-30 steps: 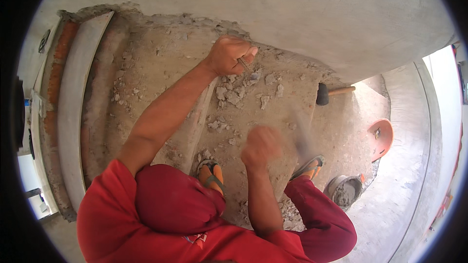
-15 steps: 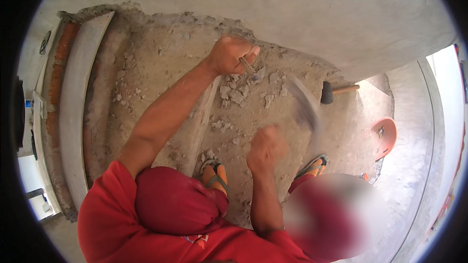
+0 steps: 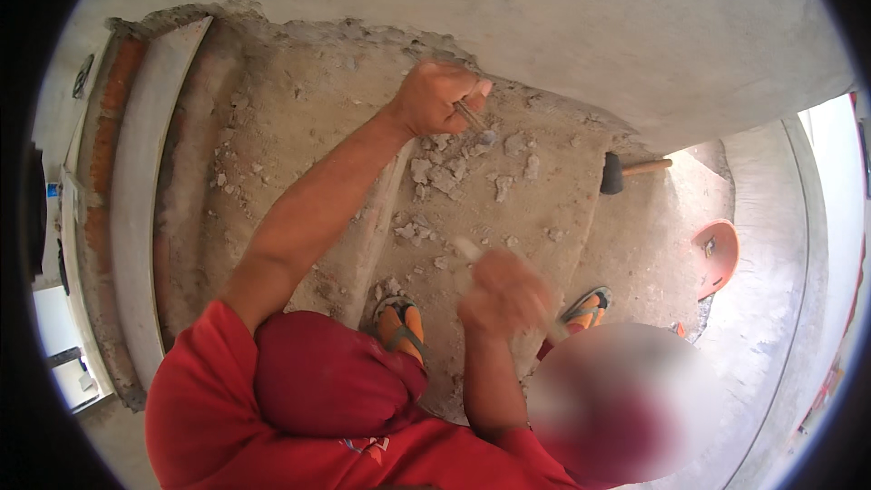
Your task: The person uses a hammer and a chisel to chip away excess concrete from the edge of a spiral staircase step, then walks down the stairs while pointing at the underside of the upper steps.
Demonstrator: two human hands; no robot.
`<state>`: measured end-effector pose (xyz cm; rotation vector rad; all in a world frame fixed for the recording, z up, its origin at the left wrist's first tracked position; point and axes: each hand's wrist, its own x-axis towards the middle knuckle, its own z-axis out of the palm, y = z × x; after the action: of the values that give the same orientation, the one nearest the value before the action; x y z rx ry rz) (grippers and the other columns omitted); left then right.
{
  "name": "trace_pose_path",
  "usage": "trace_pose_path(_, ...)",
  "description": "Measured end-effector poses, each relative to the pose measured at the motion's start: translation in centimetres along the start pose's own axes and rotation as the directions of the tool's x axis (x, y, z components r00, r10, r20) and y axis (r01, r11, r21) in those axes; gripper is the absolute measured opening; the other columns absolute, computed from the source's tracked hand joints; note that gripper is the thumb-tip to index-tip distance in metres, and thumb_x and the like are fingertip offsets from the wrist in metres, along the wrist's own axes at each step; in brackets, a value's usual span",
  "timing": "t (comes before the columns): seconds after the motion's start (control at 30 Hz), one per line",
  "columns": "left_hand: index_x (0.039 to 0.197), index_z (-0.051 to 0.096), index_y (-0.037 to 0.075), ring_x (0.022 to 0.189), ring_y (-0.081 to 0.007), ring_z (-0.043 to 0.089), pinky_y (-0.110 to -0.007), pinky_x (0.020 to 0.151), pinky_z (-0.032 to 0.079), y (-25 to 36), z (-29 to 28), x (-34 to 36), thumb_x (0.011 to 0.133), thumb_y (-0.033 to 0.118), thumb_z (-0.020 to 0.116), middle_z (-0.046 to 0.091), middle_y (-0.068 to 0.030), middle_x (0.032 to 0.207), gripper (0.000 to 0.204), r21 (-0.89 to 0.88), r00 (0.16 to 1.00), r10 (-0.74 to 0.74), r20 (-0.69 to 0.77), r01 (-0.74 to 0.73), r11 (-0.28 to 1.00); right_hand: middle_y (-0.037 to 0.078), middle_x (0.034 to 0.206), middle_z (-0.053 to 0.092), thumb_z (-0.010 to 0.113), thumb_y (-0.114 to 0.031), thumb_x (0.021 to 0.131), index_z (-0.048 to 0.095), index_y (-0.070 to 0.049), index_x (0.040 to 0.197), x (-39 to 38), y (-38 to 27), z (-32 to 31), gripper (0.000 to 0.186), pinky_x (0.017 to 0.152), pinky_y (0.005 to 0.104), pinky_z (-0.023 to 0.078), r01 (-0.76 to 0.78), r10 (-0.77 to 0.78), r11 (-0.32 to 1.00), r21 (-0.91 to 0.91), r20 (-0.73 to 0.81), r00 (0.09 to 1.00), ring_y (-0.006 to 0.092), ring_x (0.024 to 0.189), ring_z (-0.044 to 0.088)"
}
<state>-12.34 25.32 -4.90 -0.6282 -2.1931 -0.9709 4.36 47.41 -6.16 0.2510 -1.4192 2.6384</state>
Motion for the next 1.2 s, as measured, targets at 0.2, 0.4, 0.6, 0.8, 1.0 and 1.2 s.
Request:
trace_pose_path(0.2,0.063,0.065,0.009,0.054,-0.0212,0.068,-0.036,0.049,0.052,-0.5,-0.7,-0.3,0.086,0.016,0.071,0.07,-0.0082,0.064,0.025,0.056,0.992,-0.072,0.1,0.067,0.996,-0.005,0.064,0.032,0.046,-0.037,0.108,0.038,-0.017,0.078,1.4,-1.7,1.8,0.037,0.047,0.0257,0.031,-0.321,0.315,0.947,0.027,-0.295,0.902,0.0081,0.051,0.031)
trace_pose_path(0.4,0.066,0.069,0.009,0.054,-0.0245,0.067,-0.037,0.049,0.05,-0.4,-0.1,0.5,0.082,0.015,0.071,0.07,-0.0086,0.065,0.016,0.136,0.983,-0.118,0.141,0.099,0.986,-0.006,0.071,0.043,0.044,-0.036,0.108,0.045,-0.018,0.079,1.7,2.1,-0.3,0.034,0.042,0.026,0.029,-0.078,0.113,0.904,-0.42,0.058,0.992,0.0086,0.049,0.033)
trace_pose_path(0.6,0.067,0.069,0.01,0.056,-0.0251,0.067,-0.037,0.051,0.051,0.2,-0.2,0.8,0.086,0.017,0.07,0.071,-0.0073,0.067,0.02,0.14,0.992,-0.099,0.082,0.087,0.986,-0.005,0.057,0.05,0.06,-0.016,0.099,0.046,-0.017,0.066,1.5,-3.9,1.0,0.036,0.04,0.028,0.029,-0.001,0.038,0.983,0.184,-0.197,0.98,0.0118,0.043,0.038)
trace_pose_path(0.8,0.067,0.068,0.009,0.058,-0.0238,0.069,-0.036,0.051,0.053,-0.3,-0.2,0.7,0.086,0.015,0.07,0.073,-0.0052,0.069,0.02,0.188,0.989,-0.104,0.105,0.083,0.979,-0.004,0.056,0.047,0.054,-0.011,0.098,0.048,-0.013,0.067,2.8,-0.9,0.3,0.031,0.04,0.0263,0.03,-0.303,0.281,0.899,-0.315,-0.114,0.953,0.0125,0.043,0.039)
trace_pose_path(1.0,0.06,0.055,0.006,0.045,-0.0255,0.056,-0.038,0.045,0.044,0.2,0.6,1.2,0.095,0.017,0.066,0.06,-0.0099,0.055,0.038,0.102,0.994,-0.091,0.058,0.085,0.991,-0.007,0.056,0.039,0.046,-0.026,0.107,0.041,-0.015,0.071,1.8,0.7,0.5,0.039,0.04,0.0241,0.028,0.104,-0.122,0.987,-0.123,-0.143,0.982,0.0065,0.043,0.034)
trace_pose_path(1.2,0.063,0.064,0.009,0.054,-0.0247,0.067,-0.038,0.048,0.051,-0.5,0.0,0.7,0.096,0.024,0.066,0.071,-0.0076,0.066,0.037,0.257,0.985,-0.135,0.108,0.103,0.961,-0.007,0.056,0.036,0.049,-0.028,0.107,0.043,-0.014,0.074,3.2,-0.9,0.8,0.036,0.04,0.0236,0.03,-0.232,0.214,0.95,-0.211,-0.102,0.971,0.0077,0.043,0.032)
